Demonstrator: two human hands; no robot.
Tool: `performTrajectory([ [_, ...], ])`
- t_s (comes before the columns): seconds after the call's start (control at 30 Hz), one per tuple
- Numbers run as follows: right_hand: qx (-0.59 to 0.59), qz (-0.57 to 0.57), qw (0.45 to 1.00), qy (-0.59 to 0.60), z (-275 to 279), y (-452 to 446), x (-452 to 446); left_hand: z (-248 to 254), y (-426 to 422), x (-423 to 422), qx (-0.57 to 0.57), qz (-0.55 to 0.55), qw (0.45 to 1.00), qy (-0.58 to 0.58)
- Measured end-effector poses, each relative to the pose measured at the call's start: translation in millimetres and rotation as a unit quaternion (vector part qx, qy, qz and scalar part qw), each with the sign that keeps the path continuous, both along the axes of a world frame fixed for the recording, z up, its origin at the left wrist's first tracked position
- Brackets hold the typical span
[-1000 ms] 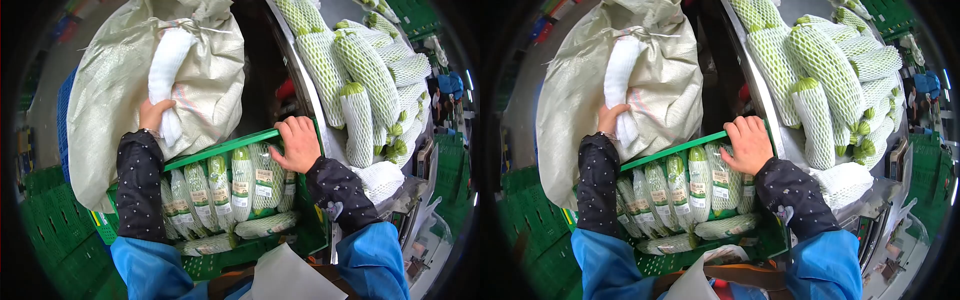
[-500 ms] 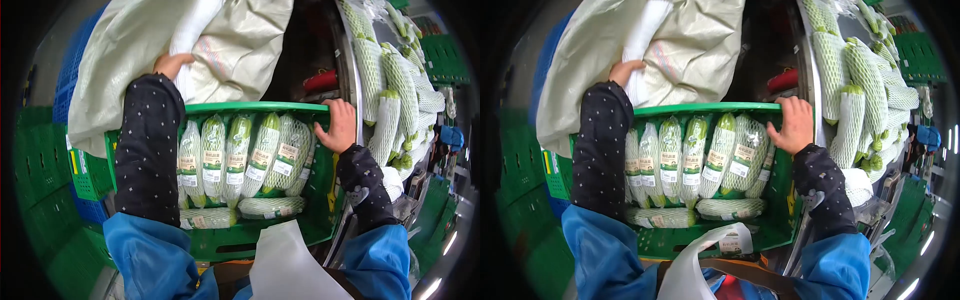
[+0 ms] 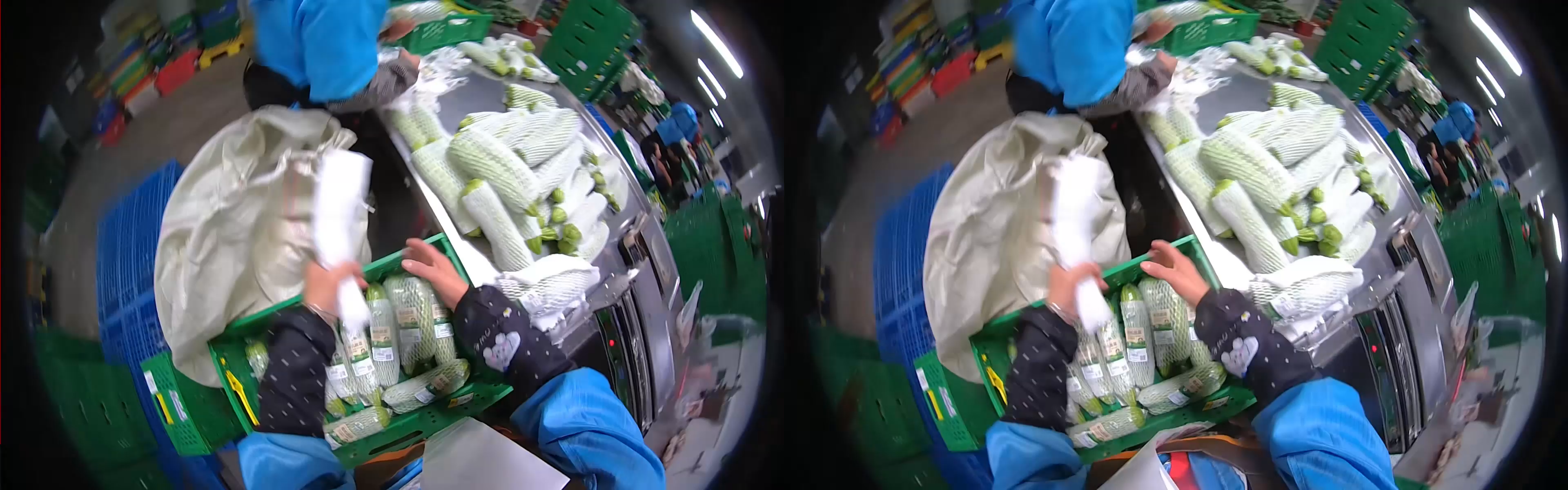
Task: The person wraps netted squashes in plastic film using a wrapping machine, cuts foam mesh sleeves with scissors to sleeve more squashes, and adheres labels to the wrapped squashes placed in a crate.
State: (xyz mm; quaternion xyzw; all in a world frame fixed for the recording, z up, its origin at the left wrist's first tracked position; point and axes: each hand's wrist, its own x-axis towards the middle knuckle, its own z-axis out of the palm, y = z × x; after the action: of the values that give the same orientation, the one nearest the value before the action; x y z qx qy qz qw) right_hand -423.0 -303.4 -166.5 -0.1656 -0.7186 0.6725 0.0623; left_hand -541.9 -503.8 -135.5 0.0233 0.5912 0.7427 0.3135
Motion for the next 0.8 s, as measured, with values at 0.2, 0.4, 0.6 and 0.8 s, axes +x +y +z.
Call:
performTrajectory([
  [0.2,-0.393,-0.062,0.916,0.058,79,-5,88,26,76,176,-0.220,-0.186,0.926,0.244],
  [0.4,-0.351,-0.237,0.901,0.091,83,15,162,15,104,224,-0.112,-0.318,0.932,0.132],
  [0.6,-0.334,-0.207,0.913,0.107,85,8,203,44,105,247,0.023,-0.311,0.949,0.050],
  [0.8,-0.418,-0.142,0.891,0.109,97,27,225,45,107,269,-0.063,-0.423,0.903,-0.029],
])
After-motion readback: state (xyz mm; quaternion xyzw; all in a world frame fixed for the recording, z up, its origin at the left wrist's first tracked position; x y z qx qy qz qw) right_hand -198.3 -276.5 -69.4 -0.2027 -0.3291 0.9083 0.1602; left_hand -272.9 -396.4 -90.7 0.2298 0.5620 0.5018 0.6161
